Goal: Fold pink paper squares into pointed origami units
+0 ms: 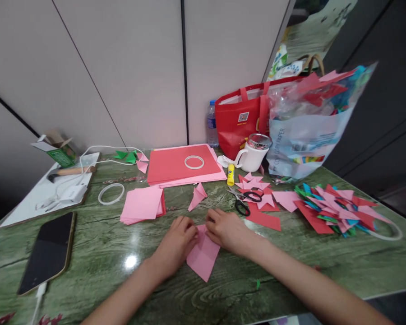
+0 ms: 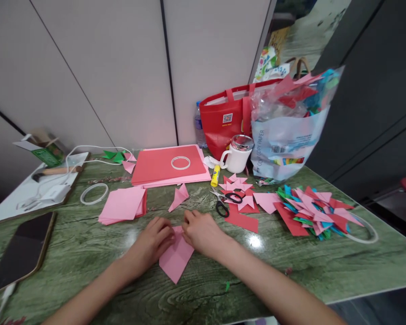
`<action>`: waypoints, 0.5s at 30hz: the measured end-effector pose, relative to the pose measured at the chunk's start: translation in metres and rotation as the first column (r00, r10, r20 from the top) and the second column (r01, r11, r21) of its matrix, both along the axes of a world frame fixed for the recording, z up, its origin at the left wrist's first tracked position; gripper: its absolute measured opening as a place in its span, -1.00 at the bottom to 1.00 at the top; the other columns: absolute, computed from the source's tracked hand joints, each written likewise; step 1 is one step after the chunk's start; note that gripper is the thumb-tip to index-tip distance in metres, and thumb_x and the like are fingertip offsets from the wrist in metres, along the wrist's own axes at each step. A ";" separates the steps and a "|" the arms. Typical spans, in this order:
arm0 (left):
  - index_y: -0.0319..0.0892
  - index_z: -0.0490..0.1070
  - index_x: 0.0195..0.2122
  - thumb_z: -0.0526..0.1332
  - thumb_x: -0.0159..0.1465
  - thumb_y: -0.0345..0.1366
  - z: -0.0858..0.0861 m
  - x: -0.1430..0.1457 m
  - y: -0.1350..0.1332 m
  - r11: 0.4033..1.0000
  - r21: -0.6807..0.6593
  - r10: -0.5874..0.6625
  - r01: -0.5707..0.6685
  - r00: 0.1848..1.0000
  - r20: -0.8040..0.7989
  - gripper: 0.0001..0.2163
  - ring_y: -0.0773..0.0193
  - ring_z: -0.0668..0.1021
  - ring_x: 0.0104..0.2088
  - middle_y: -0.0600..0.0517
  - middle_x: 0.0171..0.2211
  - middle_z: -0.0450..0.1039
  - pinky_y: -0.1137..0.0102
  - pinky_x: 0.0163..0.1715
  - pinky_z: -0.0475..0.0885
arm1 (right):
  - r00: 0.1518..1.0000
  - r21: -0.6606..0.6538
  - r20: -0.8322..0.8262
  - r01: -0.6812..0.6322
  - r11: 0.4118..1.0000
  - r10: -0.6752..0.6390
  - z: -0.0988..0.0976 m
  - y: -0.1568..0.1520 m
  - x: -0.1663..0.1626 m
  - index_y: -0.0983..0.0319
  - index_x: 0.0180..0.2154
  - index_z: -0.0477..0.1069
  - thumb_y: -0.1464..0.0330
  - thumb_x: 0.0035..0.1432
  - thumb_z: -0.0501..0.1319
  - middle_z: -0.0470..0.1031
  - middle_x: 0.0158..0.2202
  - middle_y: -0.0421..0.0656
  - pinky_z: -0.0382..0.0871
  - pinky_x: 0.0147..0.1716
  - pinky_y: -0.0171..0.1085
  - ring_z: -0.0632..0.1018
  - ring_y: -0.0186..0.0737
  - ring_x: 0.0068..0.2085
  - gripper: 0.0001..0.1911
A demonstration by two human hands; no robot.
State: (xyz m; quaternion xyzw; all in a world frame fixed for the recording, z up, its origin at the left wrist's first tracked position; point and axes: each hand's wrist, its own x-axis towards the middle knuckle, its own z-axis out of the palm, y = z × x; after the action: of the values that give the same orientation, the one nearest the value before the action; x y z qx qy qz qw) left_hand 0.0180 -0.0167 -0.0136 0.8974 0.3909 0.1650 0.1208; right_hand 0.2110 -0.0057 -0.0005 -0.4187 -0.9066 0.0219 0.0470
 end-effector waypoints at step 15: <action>-0.22 0.39 -0.20 0.19 0.19 -0.27 -0.013 -0.006 -0.003 0.991 -0.051 0.125 -0.120 0.984 0.127 -0.82 0.13 0.40 -0.23 -0.08 -0.28 0.38 0.25 -0.26 0.37 | 0.822 -0.299 -0.527 0.058 0.953 -0.215 -0.021 0.003 0.001 0.22 -0.35 0.29 0.36 0.01 0.27 0.41 -0.39 -0.21 0.26 -0.37 -0.30 0.43 -0.24 -0.33 -0.83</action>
State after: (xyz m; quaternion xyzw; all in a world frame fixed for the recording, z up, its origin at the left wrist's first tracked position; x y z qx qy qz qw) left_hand 0.0121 -0.0195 -0.0263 0.8563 0.4402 0.2217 0.1548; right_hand 0.2121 -0.0024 -0.0218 -0.4612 -0.8098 0.2617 0.2511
